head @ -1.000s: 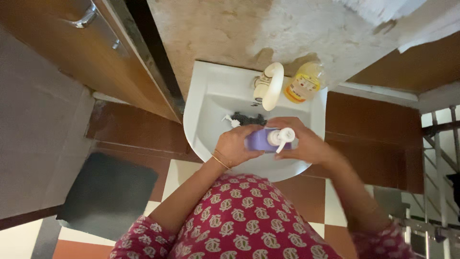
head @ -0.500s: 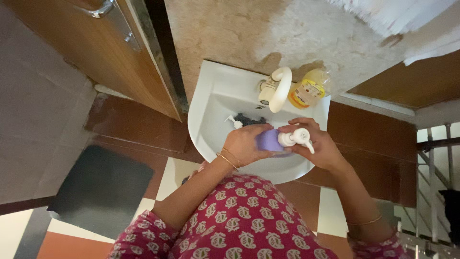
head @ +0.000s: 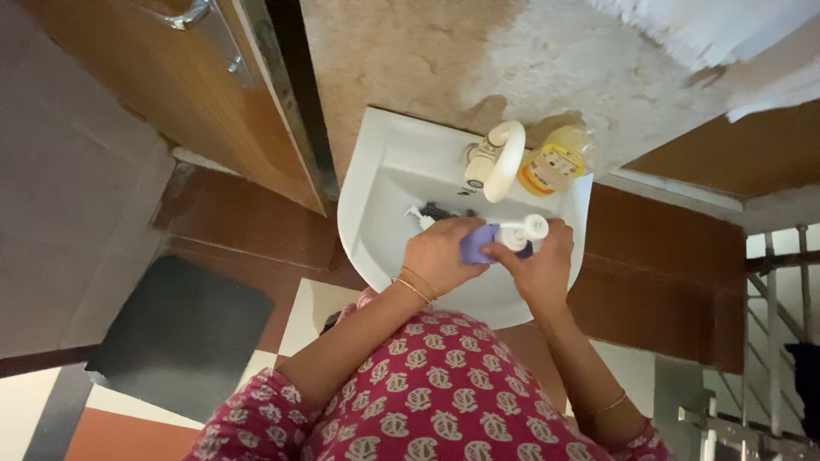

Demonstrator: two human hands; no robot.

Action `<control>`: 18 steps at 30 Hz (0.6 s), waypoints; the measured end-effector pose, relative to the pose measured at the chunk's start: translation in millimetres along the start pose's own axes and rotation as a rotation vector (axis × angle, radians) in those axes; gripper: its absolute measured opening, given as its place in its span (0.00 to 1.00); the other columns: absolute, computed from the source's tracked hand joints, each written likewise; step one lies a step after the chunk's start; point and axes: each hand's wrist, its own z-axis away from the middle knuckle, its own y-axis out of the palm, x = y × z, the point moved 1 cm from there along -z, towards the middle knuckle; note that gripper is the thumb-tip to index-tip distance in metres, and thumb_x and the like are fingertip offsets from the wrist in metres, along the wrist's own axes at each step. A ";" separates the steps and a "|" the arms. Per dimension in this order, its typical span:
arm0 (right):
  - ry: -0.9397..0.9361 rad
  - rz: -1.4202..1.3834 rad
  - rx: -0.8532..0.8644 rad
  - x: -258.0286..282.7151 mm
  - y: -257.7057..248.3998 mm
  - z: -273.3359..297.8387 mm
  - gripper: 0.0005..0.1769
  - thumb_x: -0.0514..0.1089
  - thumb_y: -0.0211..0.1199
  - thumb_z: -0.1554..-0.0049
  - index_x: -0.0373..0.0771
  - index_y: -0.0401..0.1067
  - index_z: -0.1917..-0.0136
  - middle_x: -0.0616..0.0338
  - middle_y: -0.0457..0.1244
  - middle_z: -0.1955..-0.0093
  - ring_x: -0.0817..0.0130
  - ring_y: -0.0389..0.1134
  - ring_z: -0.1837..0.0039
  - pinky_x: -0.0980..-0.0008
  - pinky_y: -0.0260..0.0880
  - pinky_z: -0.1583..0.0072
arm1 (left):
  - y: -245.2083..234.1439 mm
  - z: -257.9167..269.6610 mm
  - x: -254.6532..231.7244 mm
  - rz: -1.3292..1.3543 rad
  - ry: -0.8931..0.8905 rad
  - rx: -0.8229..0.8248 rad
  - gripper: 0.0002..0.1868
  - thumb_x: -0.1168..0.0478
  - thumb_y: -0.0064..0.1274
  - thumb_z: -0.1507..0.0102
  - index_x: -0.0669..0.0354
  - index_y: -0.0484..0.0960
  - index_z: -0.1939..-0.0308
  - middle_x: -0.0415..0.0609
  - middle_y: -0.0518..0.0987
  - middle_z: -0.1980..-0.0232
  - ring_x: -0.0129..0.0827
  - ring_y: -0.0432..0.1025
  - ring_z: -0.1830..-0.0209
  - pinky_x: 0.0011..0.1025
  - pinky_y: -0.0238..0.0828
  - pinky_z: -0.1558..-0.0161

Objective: The person unscrews the pump from a small purple bottle, pours liquid from a large yellow refill bottle into it, and then reattaches the pump mechanism.

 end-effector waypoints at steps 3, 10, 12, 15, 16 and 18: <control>-0.344 -0.271 0.064 -2.3 -14.3 1.3 0.47 0.53 0.76 0.52 0.30 0.63 0.27 0.46 0.58 0.32 0.49 0.56 0.29 0.57 0.60 0.32 | -4.4 -2.9 1.8 0.004 0.019 0.009 0.32 0.47 0.68 0.48 0.47 0.81 0.42 0.47 0.82 0.42 0.43 0.77 0.44 0.41 0.76 0.46; -0.189 -0.246 0.192 -36.7 -3.0 -7.9 0.32 0.48 0.78 0.54 0.43 0.75 0.36 0.53 0.59 0.29 0.56 0.61 0.27 0.59 0.64 0.32 | -10.6 -3.0 -0.4 0.009 0.028 0.025 0.34 0.46 0.68 0.50 0.47 0.81 0.41 0.46 0.82 0.42 0.42 0.77 0.45 0.40 0.76 0.46; -0.166 -0.310 0.070 -35.6 8.1 -0.7 0.32 0.48 0.80 0.56 0.45 0.75 0.39 0.56 0.61 0.35 0.58 0.66 0.31 0.59 0.68 0.34 | -10.5 -4.3 -0.4 0.007 0.021 0.022 0.33 0.47 0.68 0.50 0.47 0.81 0.41 0.45 0.82 0.41 0.42 0.77 0.45 0.40 0.76 0.46; -0.103 -0.303 -0.109 -29.3 22.6 6.6 0.34 0.50 0.82 0.58 0.40 0.71 0.42 0.54 0.60 0.41 0.57 0.64 0.38 0.59 0.67 0.37 | -9.1 -5.9 -0.5 0.000 -0.023 0.053 0.32 0.48 0.68 0.50 0.46 0.82 0.42 0.44 0.83 0.42 0.41 0.77 0.45 0.39 0.76 0.47; -0.132 -0.280 -0.131 -27.8 23.4 7.6 0.33 0.50 0.82 0.57 0.41 0.71 0.42 0.54 0.61 0.41 0.57 0.64 0.38 0.59 0.67 0.38 | -9.8 -6.9 0.4 -0.001 -0.018 0.055 0.33 0.48 0.68 0.51 0.46 0.81 0.42 0.44 0.83 0.42 0.41 0.77 0.45 0.39 0.76 0.46; -0.189 -0.235 -0.171 -24.5 21.6 9.4 0.31 0.50 0.82 0.55 0.41 0.72 0.42 0.54 0.64 0.43 0.55 0.64 0.39 0.59 0.68 0.39 | -11.5 -7.0 1.6 0.012 -0.015 0.058 0.34 0.48 0.68 0.52 0.47 0.81 0.42 0.44 0.83 0.42 0.41 0.77 0.45 0.39 0.76 0.46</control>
